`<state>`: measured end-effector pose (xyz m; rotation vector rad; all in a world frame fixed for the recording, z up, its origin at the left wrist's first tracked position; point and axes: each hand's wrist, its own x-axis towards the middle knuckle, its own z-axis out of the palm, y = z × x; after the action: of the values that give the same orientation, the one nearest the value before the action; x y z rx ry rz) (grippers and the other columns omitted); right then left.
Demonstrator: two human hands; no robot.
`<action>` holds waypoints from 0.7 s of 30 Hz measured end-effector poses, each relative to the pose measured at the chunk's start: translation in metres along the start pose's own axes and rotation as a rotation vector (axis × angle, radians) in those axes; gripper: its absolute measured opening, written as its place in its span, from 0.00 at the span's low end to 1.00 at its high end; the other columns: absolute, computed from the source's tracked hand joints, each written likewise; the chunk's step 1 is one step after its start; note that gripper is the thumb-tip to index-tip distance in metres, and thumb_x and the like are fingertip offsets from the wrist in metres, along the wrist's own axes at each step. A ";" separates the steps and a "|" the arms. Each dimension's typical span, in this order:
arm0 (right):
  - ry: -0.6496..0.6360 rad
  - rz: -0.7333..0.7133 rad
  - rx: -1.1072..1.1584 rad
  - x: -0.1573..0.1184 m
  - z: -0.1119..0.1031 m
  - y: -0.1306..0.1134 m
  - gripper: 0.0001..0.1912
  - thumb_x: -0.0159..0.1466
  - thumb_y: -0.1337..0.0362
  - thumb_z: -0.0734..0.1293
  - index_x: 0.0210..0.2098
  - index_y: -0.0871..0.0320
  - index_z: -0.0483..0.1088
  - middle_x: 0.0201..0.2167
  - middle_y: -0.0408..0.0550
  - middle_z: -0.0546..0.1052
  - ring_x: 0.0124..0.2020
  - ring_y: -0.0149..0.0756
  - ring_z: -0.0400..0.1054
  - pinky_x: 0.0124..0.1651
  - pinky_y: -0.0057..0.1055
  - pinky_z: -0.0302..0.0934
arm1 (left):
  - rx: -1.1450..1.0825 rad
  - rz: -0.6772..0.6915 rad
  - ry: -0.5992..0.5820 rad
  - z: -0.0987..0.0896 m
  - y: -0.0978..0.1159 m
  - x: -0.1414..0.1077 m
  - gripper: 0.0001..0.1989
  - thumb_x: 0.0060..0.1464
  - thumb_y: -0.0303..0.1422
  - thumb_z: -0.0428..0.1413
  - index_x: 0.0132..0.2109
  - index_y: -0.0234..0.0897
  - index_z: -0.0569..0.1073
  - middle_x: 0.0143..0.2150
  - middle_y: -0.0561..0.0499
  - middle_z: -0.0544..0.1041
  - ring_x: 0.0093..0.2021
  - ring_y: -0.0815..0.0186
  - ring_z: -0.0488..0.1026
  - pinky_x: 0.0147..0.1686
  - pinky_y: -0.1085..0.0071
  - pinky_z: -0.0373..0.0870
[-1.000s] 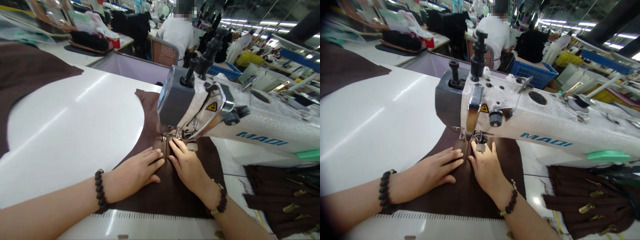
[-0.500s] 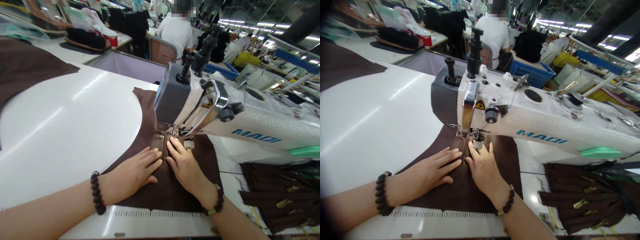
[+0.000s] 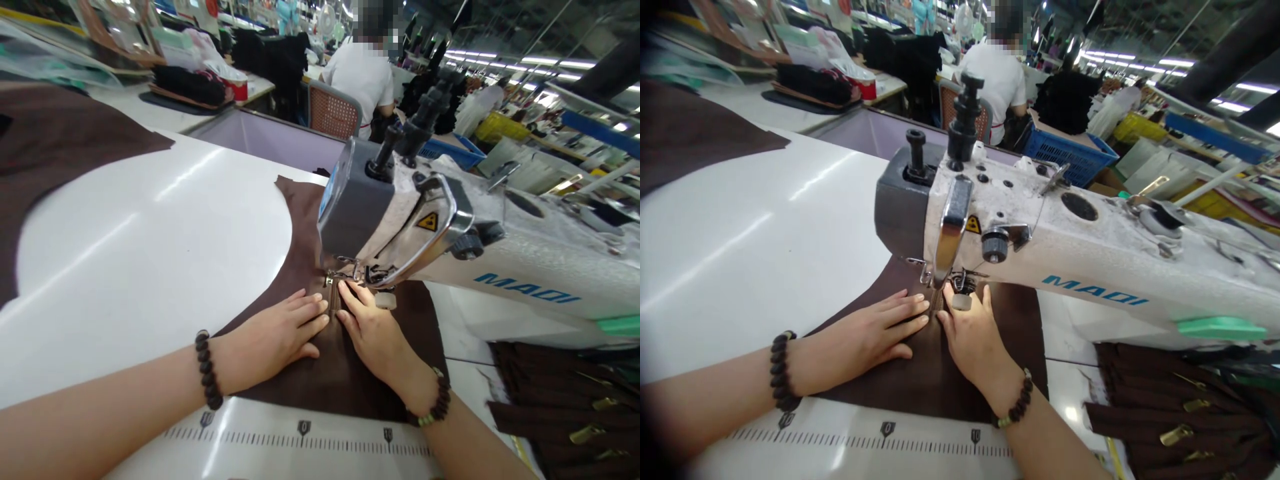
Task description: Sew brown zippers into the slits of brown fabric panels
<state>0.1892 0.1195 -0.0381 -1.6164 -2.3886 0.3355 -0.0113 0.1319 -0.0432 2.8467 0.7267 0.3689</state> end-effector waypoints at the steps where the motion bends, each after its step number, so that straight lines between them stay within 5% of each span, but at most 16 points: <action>1: 0.011 -0.006 -0.011 0.001 0.000 0.001 0.21 0.66 0.66 0.56 0.57 0.64 0.60 0.56 0.58 0.63 0.54 0.44 0.61 0.57 0.48 0.55 | -0.004 -0.004 -0.002 0.000 -0.002 0.001 0.19 0.57 0.35 0.54 0.52 0.28 0.65 0.54 0.41 0.68 0.57 0.55 0.62 0.59 0.54 0.58; 12: 0.082 -0.049 -0.026 0.020 0.002 0.012 0.13 0.66 0.65 0.57 0.43 0.59 0.71 0.43 0.51 0.75 0.45 0.39 0.68 0.51 0.39 0.60 | -0.021 0.003 -0.031 -0.003 -0.020 0.013 0.17 0.60 0.36 0.50 0.52 0.31 0.64 0.51 0.44 0.67 0.55 0.57 0.62 0.61 0.56 0.53; 21: 0.002 -0.065 -0.033 0.027 -0.012 0.010 0.18 0.66 0.70 0.52 0.40 0.57 0.73 0.38 0.49 0.77 0.42 0.35 0.70 0.47 0.31 0.62 | 0.080 0.002 0.016 -0.006 -0.030 0.025 0.16 0.58 0.36 0.52 0.48 0.29 0.67 0.45 0.43 0.68 0.49 0.57 0.64 0.54 0.59 0.62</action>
<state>0.1917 0.1483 -0.0285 -1.5483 -2.4513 0.2838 -0.0048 0.1706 -0.0390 2.9232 0.7578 0.3710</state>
